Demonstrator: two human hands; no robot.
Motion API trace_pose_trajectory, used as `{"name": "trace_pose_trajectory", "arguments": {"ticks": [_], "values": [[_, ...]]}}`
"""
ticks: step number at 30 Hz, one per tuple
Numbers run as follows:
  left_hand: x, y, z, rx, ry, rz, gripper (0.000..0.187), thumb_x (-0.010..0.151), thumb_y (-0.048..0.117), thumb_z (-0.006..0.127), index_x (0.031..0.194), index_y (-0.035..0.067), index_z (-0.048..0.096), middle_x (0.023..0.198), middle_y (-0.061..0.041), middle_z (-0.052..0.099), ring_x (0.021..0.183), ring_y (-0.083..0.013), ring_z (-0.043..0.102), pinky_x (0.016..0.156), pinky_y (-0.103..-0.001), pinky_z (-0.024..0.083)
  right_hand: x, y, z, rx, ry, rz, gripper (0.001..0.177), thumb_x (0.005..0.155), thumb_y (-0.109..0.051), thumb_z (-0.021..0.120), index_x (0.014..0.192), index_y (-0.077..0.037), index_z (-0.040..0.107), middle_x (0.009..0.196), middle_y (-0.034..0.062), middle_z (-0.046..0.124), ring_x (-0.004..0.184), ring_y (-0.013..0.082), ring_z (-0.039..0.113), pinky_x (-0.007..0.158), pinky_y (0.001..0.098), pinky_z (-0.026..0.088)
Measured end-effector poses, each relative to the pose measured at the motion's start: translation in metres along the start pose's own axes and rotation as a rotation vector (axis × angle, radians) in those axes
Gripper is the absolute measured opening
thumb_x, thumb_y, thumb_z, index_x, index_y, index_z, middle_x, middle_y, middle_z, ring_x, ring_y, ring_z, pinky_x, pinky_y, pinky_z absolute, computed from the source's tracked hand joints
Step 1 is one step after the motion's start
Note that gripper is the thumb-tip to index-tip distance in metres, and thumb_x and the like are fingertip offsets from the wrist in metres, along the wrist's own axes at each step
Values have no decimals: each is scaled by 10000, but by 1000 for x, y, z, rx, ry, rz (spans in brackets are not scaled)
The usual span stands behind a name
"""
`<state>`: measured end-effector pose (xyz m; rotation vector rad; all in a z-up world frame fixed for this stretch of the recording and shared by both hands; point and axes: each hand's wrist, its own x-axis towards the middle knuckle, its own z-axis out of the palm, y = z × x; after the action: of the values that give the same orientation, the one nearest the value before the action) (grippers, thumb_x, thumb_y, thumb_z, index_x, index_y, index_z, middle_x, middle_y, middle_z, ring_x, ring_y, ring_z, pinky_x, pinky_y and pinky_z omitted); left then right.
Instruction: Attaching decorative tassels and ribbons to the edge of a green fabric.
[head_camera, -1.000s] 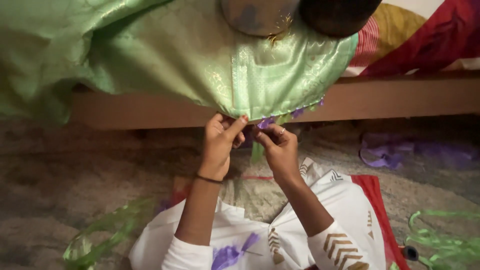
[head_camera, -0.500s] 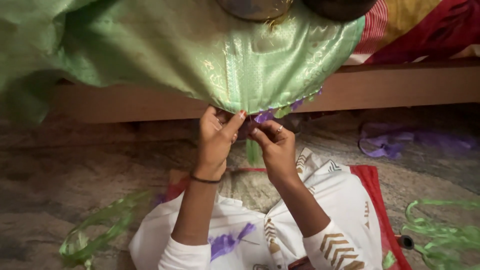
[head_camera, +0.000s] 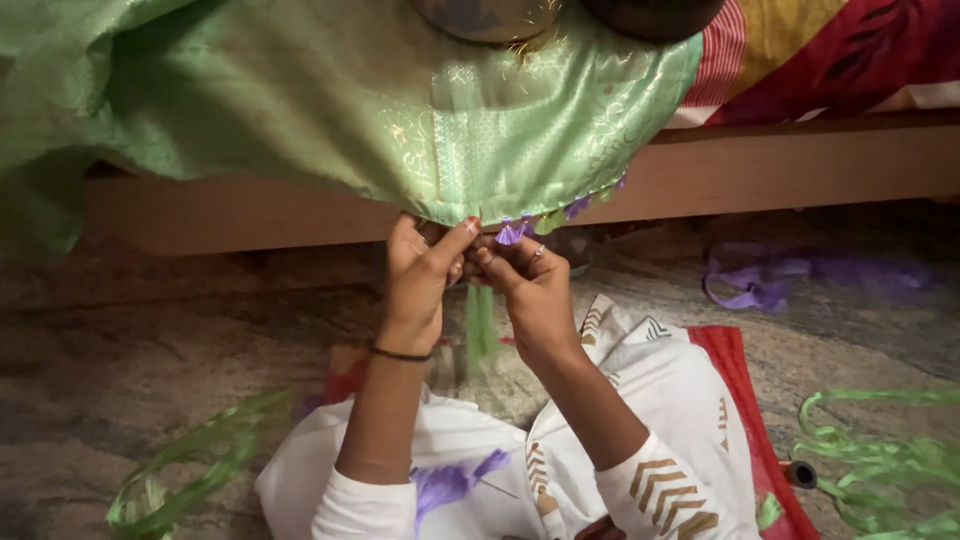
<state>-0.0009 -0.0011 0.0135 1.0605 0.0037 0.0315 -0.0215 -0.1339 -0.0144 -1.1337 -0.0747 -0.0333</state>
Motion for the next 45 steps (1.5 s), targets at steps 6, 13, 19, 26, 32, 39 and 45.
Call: {"name": "trace_pose_trajectory", "arguments": {"ticks": [6, 13, 19, 26, 32, 39, 45], "values": [[-3, -6, -1, -13, 19, 55, 264, 893, 43, 768, 1055, 43, 560, 841, -29, 699, 603, -22, 542, 483, -189, 355, -4, 8, -11, -216, 115, -77, 88, 955, 25, 665, 1016, 53, 724, 946, 47, 746, 882, 102, 689, 836, 265, 569], [-4, -4, 1, 25, 27, 55, 281, 869, 48, 760, 1075, 63, 571, 849, -11, 682, 585, -8, 502, 472, -186, 333, 0, 10, -12, -123, 109, -51, 81, 956, 21, 667, 1011, 20, 726, 941, 23, 738, 879, 85, 675, 832, 251, 558], [-3, -8, -1, 47, 31, 68, 237, 891, 46, 763, 1027, 54, 569, 843, -3, 657, 596, -12, 487, 490, -197, 342, -1, 10, -10, -143, 107, -45, 86, 951, 25, 681, 1015, 20, 738, 933, 26, 746, 865, 84, 668, 810, 250, 547], [-2, -11, -3, 47, 51, 71, 243, 892, 45, 768, 1003, 62, 552, 833, -13, 652, 589, -12, 493, 476, -198, 337, -1, 16, -10, -117, 90, -47, 88, 949, 30, 678, 1010, 18, 740, 948, 35, 750, 875, 98, 678, 829, 273, 565], [-3, -11, -3, 73, 68, 85, 245, 901, 47, 766, 1049, 57, 571, 849, -21, 666, 604, -13, 512, 486, -192, 346, 0, 18, -11, -131, 79, -64, 88, 943, 42, 676, 1003, 29, 740, 952, 49, 750, 883, 104, 685, 849, 285, 580], [0, -11, -2, 31, 31, 106, 272, 919, -7, 730, 1146, 23, 583, 935, -52, 709, 713, -47, 609, 541, -197, 425, 0, 6, -6, -129, 72, -43, 133, 942, 41, 664, 1046, 32, 746, 971, 52, 758, 882, 100, 676, 815, 271, 551], [1, -7, -3, -13, 26, 94, 191, 905, -11, 706, 1071, 11, 615, 940, -80, 723, 752, -119, 693, 662, -255, 592, 4, -10, 5, -42, 35, 67, 152, 945, 29, 655, 1073, 35, 737, 944, 81, 759, 839, 130, 700, 786, 288, 589]]}}
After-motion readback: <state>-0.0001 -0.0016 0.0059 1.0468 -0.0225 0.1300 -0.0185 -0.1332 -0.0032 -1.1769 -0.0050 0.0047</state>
